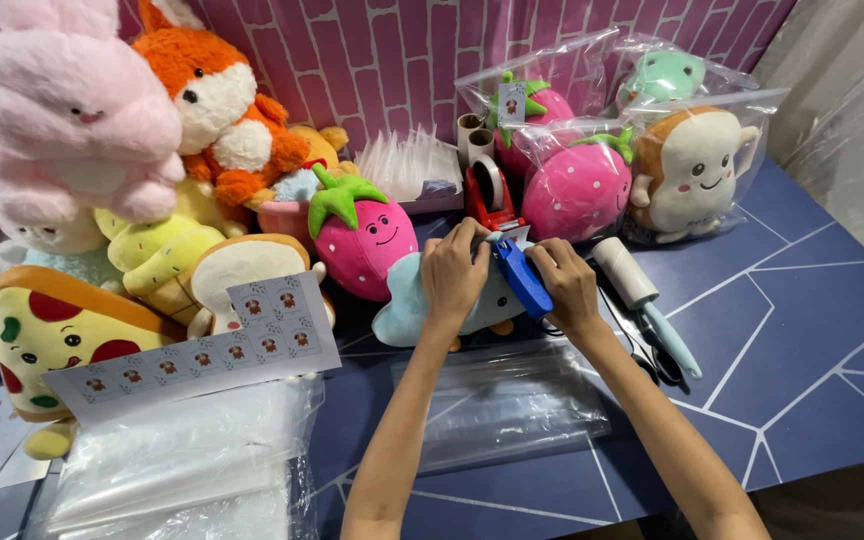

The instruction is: The person places a blue cloud-shaped plush toy into a plastic bag, uses a blue handheld sealer to close the opening, and then folds the top of the bag over.

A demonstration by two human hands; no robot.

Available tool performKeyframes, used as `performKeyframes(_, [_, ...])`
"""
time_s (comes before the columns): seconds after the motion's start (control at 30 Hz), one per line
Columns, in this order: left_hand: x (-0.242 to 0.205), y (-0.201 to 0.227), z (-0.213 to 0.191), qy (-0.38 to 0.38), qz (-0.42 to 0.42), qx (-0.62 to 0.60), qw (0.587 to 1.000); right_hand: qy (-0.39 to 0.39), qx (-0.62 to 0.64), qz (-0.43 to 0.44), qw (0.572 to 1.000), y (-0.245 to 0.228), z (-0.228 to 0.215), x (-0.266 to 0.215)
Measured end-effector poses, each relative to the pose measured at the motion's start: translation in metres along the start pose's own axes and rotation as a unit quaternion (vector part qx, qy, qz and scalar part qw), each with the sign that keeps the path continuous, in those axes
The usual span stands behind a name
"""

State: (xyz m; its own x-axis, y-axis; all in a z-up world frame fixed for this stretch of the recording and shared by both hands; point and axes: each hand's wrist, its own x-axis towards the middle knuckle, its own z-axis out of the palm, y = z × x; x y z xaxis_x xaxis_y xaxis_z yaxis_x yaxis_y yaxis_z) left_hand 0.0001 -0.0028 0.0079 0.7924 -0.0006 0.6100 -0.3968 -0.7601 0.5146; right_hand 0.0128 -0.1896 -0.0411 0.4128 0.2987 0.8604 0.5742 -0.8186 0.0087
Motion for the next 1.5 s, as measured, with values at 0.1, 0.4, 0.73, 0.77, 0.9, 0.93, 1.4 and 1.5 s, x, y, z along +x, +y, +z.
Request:
performKeyframes(0.1, [0.001, -0.001, 0.003, 0.015, 0.006, 0.003, 1.0, -0.028, 0.0, -0.013, 1.0, 0.008, 0.001, -0.002])
performKeyframes(0.4, [0.0, -0.006, 0.012, 0.033, 0.008, 0.015, 0.999, -0.074, -0.009, -0.01, 0.997, -0.001, -0.017, 0.001])
performKeyframes(0.73, [0.0, -0.005, 0.012, 0.021, 0.014, 0.007, 1.0, -0.161, 0.049, 0.085, 0.982, -0.008, -0.036, 0.0])
performKeyframes(0.77, [0.0, -0.005, 0.013, 0.019, 0.014, 0.007, 1.0, -0.169, 0.048, 0.093, 0.98, -0.01, -0.038, 0.0])
performKeyframes(0.9, [-0.001, -0.005, 0.012, 0.014, 0.005, 0.0, 1.0, -0.179, 0.045, 0.104, 0.977, -0.012, -0.035, -0.005])
performKeyframes(0.93, [-0.001, -0.006, 0.013, 0.014, 0.005, 0.0, 1.0, -0.179, 0.045, 0.104, 0.977, -0.013, -0.035, -0.005])
performKeyframes(1.4, [0.007, -0.012, 0.015, 0.028, -0.022, -0.012, 0.999, -0.093, 0.227, 0.209, 0.947, -0.031, -0.081, 0.001])
performKeyframes(1.5, [0.007, -0.016, 0.011, 0.011, -0.023, -0.024, 0.999, -0.035, 0.243, 0.217, 0.945, -0.01, -0.069, -0.007])
